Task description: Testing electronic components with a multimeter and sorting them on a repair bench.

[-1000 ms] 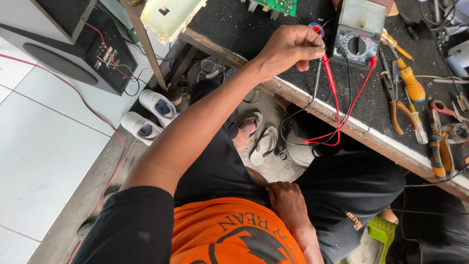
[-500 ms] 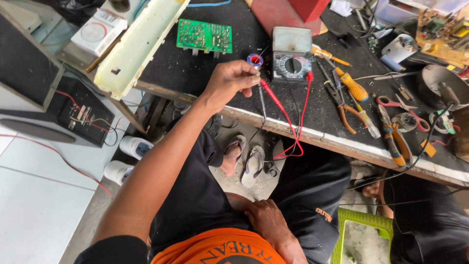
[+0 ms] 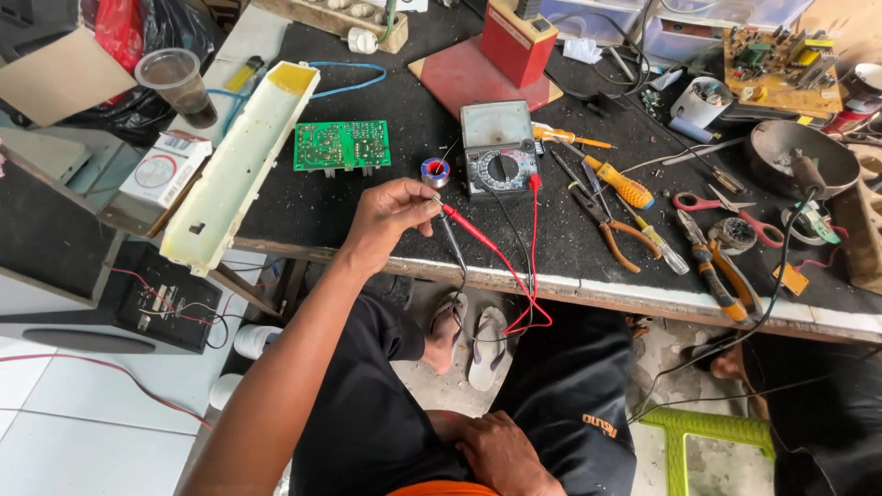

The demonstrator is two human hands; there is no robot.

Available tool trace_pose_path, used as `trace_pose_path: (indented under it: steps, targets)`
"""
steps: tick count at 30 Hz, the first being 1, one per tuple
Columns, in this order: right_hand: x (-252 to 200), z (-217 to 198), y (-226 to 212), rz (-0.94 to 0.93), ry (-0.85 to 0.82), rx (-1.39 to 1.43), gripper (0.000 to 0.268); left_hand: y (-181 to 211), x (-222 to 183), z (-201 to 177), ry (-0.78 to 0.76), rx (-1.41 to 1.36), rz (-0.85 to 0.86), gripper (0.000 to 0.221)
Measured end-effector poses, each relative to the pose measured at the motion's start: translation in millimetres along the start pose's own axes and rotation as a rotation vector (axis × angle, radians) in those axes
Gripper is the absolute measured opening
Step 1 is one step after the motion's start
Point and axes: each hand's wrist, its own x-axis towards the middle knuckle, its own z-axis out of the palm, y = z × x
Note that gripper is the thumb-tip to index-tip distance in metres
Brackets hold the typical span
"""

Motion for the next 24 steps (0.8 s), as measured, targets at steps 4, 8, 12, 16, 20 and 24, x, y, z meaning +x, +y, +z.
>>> trace_pose_path:
  steps: [4,8,12,16,20,24]
  targets:
    - [2,6,3,0.016,0.022,0.007,0.024,-2,1,2,0.015,0.020,-0.023,0.015]
    - [5,-7,-4,0.005,-0.027,0.038,0.021,-2,1,2,0.030,0.008,-0.012,0.014]
    - [5,-17,-9,0.004,-0.016,0.091,0.023,-2,0,2,0.030,0.014,-0.011,0.015]
    - [3,-15,-4,0.027,-0.030,0.084,0.022,-3,2,2,0.049,0.020,-0.022,0.014]
    - [-2,-20,-1,0.049,-0.010,0.098,0.024,-2,1,3,0.057,0.044,-0.033,0.015]
    - [-7,-25,2,0.074,-0.024,0.128,0.025,-2,1,3,0.033,0.040,-0.022,0.015]
